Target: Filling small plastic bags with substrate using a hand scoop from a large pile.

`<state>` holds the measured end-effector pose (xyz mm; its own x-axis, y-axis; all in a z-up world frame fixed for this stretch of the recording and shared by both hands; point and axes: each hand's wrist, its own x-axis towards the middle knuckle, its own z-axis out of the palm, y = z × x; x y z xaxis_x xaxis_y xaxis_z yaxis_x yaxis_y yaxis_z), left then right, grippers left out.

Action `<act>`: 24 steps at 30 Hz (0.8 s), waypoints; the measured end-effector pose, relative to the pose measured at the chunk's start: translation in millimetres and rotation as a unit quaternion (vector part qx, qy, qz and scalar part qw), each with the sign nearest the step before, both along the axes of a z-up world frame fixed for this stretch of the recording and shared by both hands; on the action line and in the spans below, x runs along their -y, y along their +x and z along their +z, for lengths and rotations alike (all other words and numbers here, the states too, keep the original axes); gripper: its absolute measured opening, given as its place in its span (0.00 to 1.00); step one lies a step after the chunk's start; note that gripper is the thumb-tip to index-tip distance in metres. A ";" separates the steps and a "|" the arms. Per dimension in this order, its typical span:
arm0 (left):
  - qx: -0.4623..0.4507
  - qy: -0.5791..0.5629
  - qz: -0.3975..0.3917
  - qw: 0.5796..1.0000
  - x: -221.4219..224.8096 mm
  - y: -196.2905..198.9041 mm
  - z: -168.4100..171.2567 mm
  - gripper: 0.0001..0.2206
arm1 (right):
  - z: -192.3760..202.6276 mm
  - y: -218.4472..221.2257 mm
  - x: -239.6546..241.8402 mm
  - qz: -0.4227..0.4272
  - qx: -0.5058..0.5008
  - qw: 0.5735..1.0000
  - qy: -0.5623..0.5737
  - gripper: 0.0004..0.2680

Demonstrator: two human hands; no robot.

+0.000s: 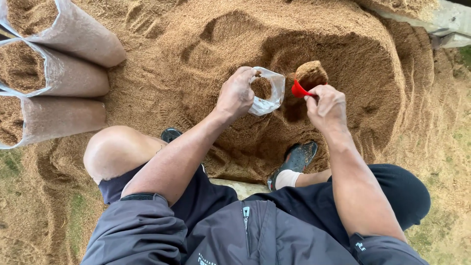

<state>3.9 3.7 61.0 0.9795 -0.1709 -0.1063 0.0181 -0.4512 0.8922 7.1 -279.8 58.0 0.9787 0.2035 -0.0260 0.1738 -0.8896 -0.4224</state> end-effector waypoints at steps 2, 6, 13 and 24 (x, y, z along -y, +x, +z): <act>0.002 0.000 0.001 1.000 0.8 0.2 -8.3 0.17 | -48.6 1.4 18.1 0.006 -0.023 1.000 -0.012 0.03; 0.018 0.018 -0.004 1.000 0.5 3.1 -22.3 0.18 | -141.0 2.5 43.0 -0.048 -0.100 0.990 -0.090 0.03; 0.020 0.054 -0.001 0.998 1.7 -0.2 -13.2 0.18 | -38.4 3.9 -15.9 -0.058 -0.072 0.986 -0.139 0.14; -0.102 -0.097 0.066 0.988 -1.1 -3.7 0.3 0.18 | 27.4 26.8 -65.5 0.012 -0.034 0.998 -0.050 0.07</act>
